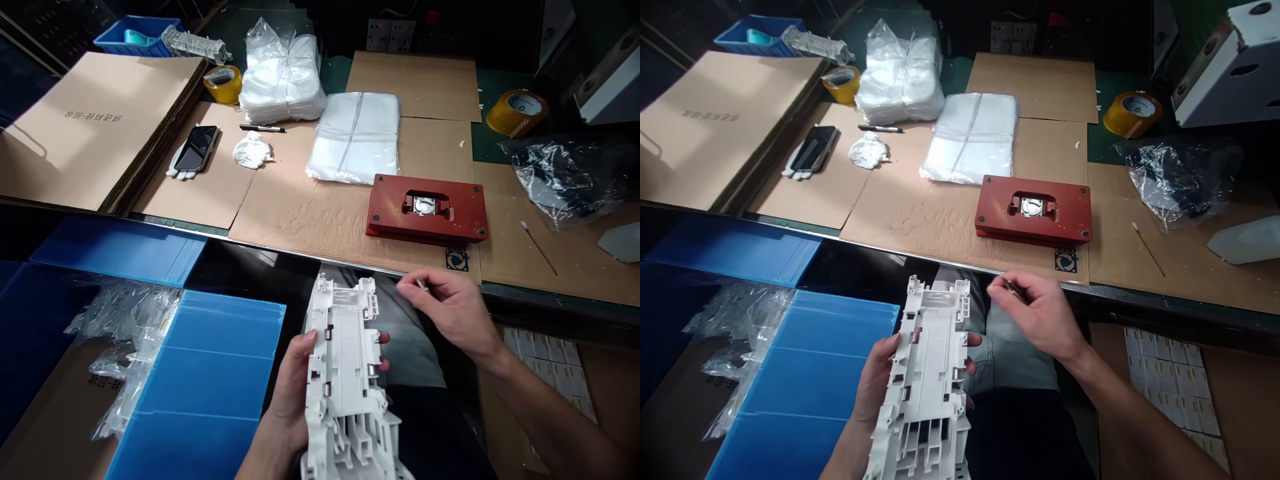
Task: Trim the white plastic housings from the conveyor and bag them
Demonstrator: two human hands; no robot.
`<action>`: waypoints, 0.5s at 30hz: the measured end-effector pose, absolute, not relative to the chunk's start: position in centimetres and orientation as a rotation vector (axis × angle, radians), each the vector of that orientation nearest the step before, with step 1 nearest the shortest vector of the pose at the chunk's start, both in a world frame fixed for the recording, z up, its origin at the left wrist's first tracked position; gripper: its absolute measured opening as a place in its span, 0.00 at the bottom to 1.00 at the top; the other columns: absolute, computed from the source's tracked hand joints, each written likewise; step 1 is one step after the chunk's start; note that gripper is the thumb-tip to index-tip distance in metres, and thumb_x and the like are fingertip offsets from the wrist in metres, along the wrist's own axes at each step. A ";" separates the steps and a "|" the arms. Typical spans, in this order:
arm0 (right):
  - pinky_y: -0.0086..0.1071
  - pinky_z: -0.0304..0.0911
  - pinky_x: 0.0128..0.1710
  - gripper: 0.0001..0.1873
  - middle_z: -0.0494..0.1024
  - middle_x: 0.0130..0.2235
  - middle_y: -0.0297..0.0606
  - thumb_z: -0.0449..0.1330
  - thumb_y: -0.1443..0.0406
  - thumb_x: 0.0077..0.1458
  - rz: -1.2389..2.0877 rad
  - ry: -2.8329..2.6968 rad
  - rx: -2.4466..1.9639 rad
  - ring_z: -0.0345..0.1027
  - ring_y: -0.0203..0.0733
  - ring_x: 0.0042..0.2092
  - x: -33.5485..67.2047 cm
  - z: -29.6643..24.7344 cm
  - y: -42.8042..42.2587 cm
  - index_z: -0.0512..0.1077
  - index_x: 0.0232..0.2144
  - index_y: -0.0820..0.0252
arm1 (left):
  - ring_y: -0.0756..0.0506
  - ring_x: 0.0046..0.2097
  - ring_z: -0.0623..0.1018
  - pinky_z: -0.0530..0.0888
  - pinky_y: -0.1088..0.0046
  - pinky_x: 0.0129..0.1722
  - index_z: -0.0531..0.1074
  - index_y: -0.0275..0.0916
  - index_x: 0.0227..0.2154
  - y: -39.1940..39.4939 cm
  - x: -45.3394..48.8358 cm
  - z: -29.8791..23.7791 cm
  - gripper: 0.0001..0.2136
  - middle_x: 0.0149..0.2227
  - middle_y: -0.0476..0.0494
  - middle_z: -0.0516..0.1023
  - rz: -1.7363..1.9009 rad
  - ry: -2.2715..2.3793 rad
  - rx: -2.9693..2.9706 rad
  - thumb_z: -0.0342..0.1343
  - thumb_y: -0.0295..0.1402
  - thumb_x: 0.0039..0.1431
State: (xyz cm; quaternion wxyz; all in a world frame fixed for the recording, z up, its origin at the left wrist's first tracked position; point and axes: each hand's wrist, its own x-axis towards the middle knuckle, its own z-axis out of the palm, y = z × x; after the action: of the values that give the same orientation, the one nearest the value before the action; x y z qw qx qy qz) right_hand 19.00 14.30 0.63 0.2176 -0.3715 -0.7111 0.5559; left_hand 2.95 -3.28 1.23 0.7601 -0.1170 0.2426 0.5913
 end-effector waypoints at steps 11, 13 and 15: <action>0.35 0.64 0.36 0.12 0.78 0.35 0.40 0.59 0.59 0.61 0.453 -2.092 -1.576 0.70 0.43 0.35 30.3 -2.6 20.8 0.77 0.41 0.59 | 0.33 0.50 0.79 0.78 0.58 0.46 0.72 0.25 0.57 -2.7 2.6 1.3 0.35 0.55 0.26 0.77 1.199 0.444 -0.132 0.58 0.48 0.53; 0.41 0.66 0.44 0.16 0.79 0.44 0.49 0.55 0.65 0.60 0.161 -2.126 -1.681 0.73 0.49 0.42 33.0 -3.3 24.3 0.76 0.48 0.65 | 0.33 0.49 0.81 0.77 0.58 0.49 0.72 0.26 0.58 -2.7 2.6 1.3 0.34 0.53 0.25 0.79 1.159 0.485 -0.140 0.57 0.48 0.56; 0.46 0.66 0.46 0.16 0.78 0.44 0.56 0.55 0.68 0.59 0.027 -2.162 -1.761 0.73 0.53 0.44 35.2 -3.8 27.4 0.76 0.46 0.71 | 0.34 0.48 0.82 0.77 0.57 0.50 0.74 0.31 0.57 -2.6 2.5 1.4 0.29 0.53 0.27 0.79 1.145 0.526 -0.147 0.56 0.47 0.59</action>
State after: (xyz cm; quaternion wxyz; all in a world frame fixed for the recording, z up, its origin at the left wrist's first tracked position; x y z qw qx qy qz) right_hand 35.20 27.44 -3.83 0.1756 -0.6217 -0.7633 0.0095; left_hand 2.54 -2.58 1.36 0.8057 -0.0685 0.2456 0.5347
